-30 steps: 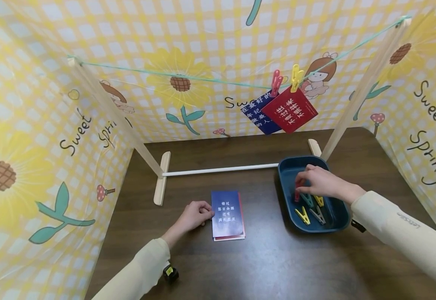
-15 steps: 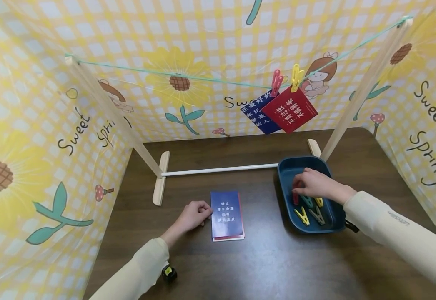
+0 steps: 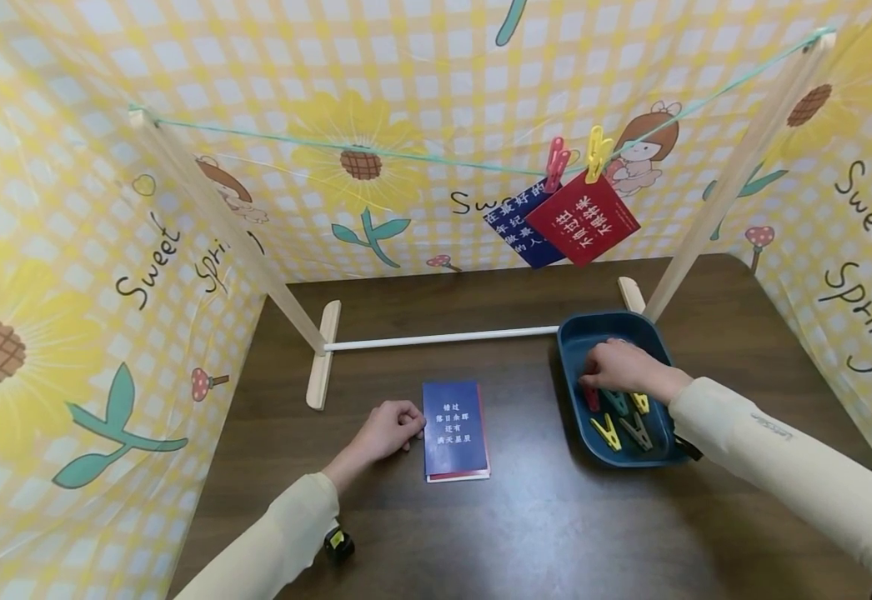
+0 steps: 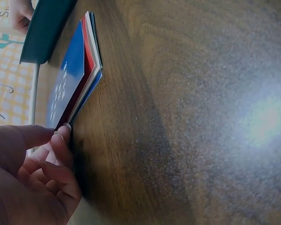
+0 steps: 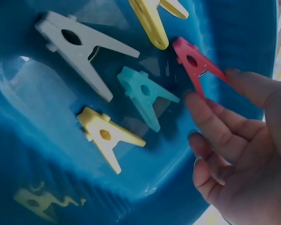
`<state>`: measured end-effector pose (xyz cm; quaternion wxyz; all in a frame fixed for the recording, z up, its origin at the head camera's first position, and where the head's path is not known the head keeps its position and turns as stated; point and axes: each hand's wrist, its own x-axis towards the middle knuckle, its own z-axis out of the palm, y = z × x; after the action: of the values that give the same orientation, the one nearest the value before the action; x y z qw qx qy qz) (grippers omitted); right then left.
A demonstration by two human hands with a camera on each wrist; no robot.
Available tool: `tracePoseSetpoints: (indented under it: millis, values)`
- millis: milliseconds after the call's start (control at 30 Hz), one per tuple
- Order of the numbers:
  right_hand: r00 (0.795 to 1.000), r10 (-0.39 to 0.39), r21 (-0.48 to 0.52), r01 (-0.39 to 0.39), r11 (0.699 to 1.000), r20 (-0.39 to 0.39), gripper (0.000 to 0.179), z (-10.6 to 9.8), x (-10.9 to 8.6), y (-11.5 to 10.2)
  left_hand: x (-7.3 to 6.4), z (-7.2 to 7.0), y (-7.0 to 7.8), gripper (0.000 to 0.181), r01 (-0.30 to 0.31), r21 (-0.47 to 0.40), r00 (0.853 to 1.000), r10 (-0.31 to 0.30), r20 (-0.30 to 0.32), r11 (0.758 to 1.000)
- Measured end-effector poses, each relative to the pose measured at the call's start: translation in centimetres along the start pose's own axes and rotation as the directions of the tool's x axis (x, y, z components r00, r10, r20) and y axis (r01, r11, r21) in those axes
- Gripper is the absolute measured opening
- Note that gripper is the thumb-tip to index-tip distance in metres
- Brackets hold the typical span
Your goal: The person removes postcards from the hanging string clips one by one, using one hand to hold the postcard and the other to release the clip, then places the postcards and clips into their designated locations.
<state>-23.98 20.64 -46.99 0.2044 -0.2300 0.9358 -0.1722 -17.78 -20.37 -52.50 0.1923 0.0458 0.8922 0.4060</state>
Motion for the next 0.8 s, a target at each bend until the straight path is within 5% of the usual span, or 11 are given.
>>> tracePoseSetpoints:
  millis: [267, 800]
  values:
    - [0.997, 0.068, -0.039, -0.067, 0.997, 0.033, 0.018, 0.6, 0.9, -0.1, 0.2, -0.1, -0.3, 0.012, -0.058, 0.031, 0.998, 0.057, 0.024, 0.998]
    - [0.991, 0.135, -0.085, -0.134, 0.987, 0.003, 0.021, 1.0, 1.1, -0.9, -0.2, 0.0, 0.0, 0.015, -0.047, 0.043, 0.999, 0.046, 0.019, 0.998]
